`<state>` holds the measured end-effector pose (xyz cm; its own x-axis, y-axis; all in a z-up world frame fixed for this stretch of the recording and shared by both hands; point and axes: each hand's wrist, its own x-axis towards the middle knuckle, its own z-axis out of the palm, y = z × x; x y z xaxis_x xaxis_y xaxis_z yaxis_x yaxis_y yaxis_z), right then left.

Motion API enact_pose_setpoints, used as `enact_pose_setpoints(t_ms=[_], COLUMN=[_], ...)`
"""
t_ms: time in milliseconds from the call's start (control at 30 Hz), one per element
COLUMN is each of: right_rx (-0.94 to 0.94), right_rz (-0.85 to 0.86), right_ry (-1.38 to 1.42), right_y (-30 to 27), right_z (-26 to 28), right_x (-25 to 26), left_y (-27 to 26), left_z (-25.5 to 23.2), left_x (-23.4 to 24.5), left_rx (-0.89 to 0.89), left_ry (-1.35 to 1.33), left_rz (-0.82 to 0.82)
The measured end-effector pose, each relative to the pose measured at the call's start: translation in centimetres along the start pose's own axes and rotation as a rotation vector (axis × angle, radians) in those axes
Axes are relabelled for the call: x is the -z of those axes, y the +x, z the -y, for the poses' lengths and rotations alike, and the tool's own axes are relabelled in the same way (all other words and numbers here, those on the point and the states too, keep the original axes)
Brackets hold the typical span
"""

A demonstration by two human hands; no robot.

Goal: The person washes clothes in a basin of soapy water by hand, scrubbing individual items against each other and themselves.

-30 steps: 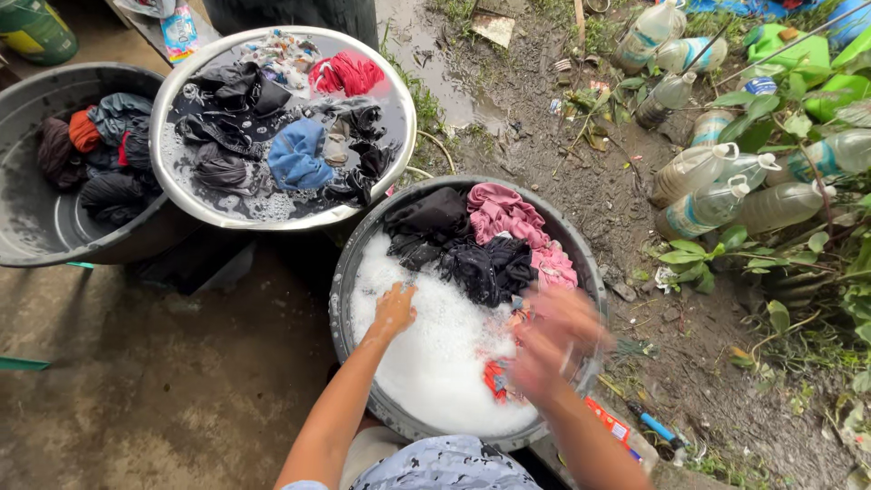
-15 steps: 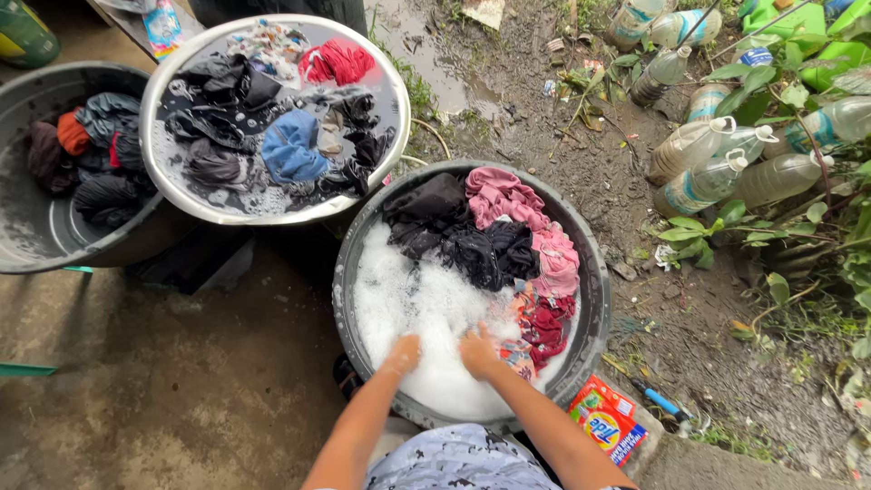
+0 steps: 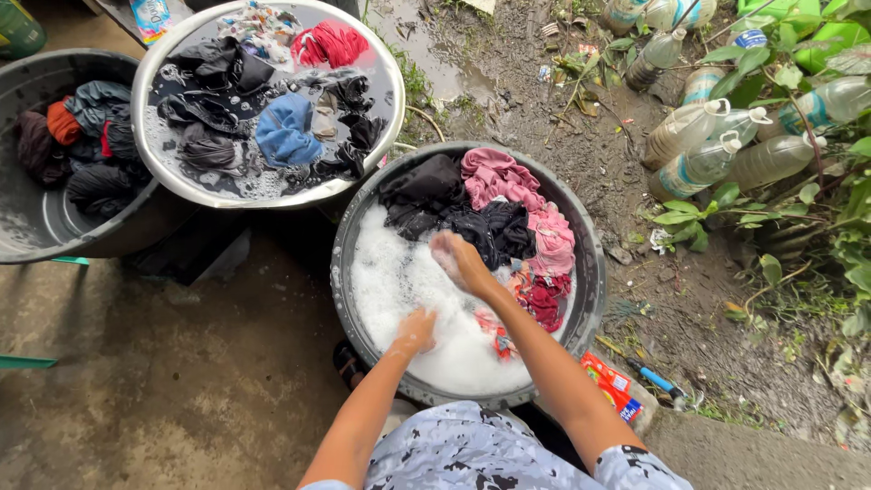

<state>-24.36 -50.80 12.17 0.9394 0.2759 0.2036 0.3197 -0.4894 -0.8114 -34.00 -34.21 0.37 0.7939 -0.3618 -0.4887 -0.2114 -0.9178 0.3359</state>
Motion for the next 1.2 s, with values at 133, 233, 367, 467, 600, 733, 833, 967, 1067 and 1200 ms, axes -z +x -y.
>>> enact_pose_setpoints(t_ms=[133, 233, 367, 467, 600, 733, 833, 967, 1067, 1200], right_rx=[-0.150, -0.574, -0.086, -0.188, -0.287, -0.207, -0.066, -0.240, -0.209, -0.142], right_rz=[0.373, 0.741, 0.379, 0.436, 0.519, 0.252, 0.033, -0.082, -0.164, -0.010], right_ry=[-0.125, -0.664, -0.896, -0.779, -0.758, -0.306, -0.154, -0.066, 0.037, 0.054], right_y=[-2.1, -8.1, -15.2, -15.4, -13.7, -10.7, -9.8, -7.8, -5.8, -4.5], right_z=[-2.0, -6.8, -9.1, -9.1, -7.2, -6.0, -7.4, -8.3, -6.6, -4.4], right_x=[0.7, 0.7, 0.8, 1.3, 2.1, 0.8, -0.9, -1.1, 2.2, 3.7], left_y=[0.2, 0.3, 1.2, 1.6, -0.6, -3.5, -7.0, -9.4, -11.0, -11.8], left_z=[0.9, 2.2, 3.3, 2.3, -1.2, -5.0, -6.8, -7.7, -8.4, -9.7], left_x=[-1.9, -1.6, 1.5, 5.9, 11.0, 15.8, 19.7, 25.2, 28.0, 30.6], left_rx=[0.007, -0.006, -0.242, -0.220, -0.258, -0.470, -0.494, -0.652, -0.690, -0.819], left_ry=[0.186, 0.162, -0.367, -0.768, -0.984, -1.020, -1.362, -1.448, -1.545, -1.513], left_rz=[0.071, 0.099, -0.509, -0.450, -0.471, -0.635, -0.435, -0.545, -0.555, -0.537])
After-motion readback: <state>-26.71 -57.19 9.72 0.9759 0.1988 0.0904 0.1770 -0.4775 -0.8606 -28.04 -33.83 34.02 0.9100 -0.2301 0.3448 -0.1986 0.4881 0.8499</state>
